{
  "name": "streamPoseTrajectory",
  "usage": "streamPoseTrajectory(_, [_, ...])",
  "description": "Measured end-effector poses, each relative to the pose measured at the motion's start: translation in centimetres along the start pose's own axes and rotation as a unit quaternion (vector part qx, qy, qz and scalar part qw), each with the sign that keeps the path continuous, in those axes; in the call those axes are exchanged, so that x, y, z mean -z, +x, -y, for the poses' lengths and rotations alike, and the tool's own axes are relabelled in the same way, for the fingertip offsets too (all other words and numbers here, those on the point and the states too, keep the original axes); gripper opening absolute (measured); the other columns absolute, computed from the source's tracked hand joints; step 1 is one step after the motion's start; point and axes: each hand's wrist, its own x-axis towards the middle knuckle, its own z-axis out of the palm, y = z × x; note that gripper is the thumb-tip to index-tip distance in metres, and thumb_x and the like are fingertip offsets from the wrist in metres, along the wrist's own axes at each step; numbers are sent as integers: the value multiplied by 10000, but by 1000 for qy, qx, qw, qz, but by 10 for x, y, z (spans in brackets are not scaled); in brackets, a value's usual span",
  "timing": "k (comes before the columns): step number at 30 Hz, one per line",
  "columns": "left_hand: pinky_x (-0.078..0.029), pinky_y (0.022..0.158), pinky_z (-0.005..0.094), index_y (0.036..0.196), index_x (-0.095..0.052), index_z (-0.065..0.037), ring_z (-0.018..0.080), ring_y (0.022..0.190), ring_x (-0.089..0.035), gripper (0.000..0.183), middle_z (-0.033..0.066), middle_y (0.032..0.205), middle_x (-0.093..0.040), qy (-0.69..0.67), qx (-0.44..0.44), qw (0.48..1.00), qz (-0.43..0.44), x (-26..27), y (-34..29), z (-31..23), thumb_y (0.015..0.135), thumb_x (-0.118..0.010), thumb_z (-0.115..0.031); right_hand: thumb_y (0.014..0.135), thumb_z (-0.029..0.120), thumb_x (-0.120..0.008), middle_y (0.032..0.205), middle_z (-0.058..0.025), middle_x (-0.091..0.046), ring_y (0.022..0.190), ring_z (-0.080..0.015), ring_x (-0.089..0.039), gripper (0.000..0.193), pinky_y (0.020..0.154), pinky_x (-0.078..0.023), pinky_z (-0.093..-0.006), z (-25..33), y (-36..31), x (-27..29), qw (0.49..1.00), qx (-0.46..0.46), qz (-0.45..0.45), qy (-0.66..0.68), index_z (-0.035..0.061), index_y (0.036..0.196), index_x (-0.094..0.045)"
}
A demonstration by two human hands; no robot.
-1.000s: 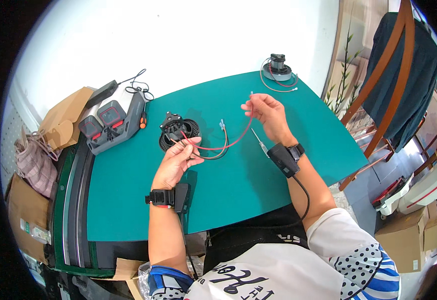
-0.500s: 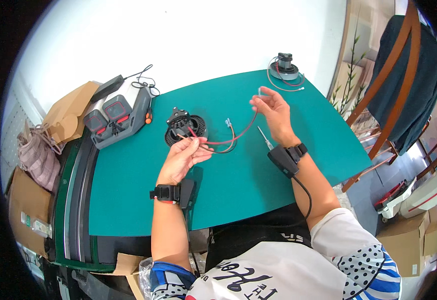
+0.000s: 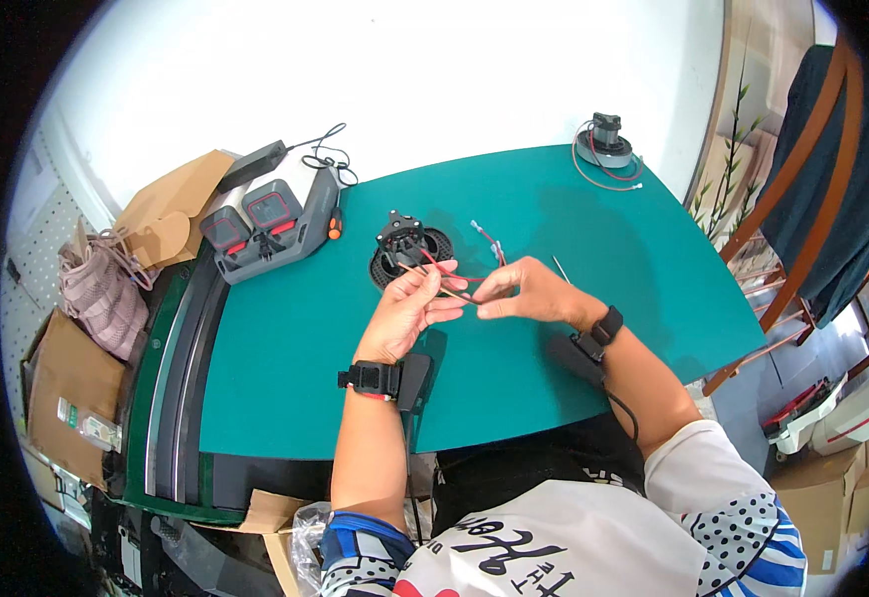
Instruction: Assembling and inspecting electromechanical motor components on a workbench.
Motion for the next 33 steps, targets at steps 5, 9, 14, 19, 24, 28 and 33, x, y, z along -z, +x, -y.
streamPoseTrajectory(5, [-585,740,302,1235,-549,-31,210,906,-687,365,112,1044,-661,7,-3,1000,0,1,0,-1,978,-515,-287,836,143,-686,861,-63,-703,818,-152,-649,149,746,-506,-314,0,1,0,996,-30,-82,-31,18,917,-690])
streamPoseTrajectory(9, [-576,738,298,1168,-583,-33,222,924,-682,333,108,1039,-660,10,-19,1000,17,6,-1,1,954,-564,-288,823,131,-684,827,-63,-663,816,-222,-613,99,742,-493,-347,-6,3,-1,940,115,-223,-232,42,847,-649])
streamPoseTrajectory(14, [-570,696,276,1080,-599,-40,204,874,-683,289,68,958,-652,2,-12,1000,3,6,-5,1,953,-570,-297,769,133,-700,782,-60,-570,782,-275,-550,119,692,-463,-397,-11,4,3,874,159,-277,-366,116,804,-588])
streamPoseTrajectory(19, [-575,666,283,1251,-524,-19,201,813,-671,400,38,822,-621,-34,-21,999,-10,3,0,-4,969,-532,-301,779,125,-687,835,-69,-571,790,-275,-569,104,656,-469,-401,-19,1,13,839,174,-298,-420,115,833,-599])
streamPoseTrajectory(24, [-577,655,301,1144,-562,-25,204,799,-672,296,39,810,-622,-33,-23,999,0,10,3,0,963,-546,-259,777,99,-697,804,-83,-589,691,-266,-608,129,562,-474,-385,-10,2,13,862,34,-377,-338,98,869,-606])
streamPoseTrajectory(28, [-572,669,282,1103,-577,-44,187,790,-674,266,18,806,-618,-30,-15,999,1,12,3,5,968,-541,-271,768,72,-704,819,-103,-611,710,-271,-628,153,597,-497,-379,-17,4,16,867,77,-395,-293,75,887,-609])
streamPoseTrajectory(33, [-578,652,289,1109,-591,-36,187,784,-675,263,22,793,-624,-52,-31,998,15,11,2,2,959,-559,-250,811,25,-620,947,-108,-658,824,-197,-649,260,779,-526,-311,-1,3,12,888,158,-375,-214,47,1069,-636])
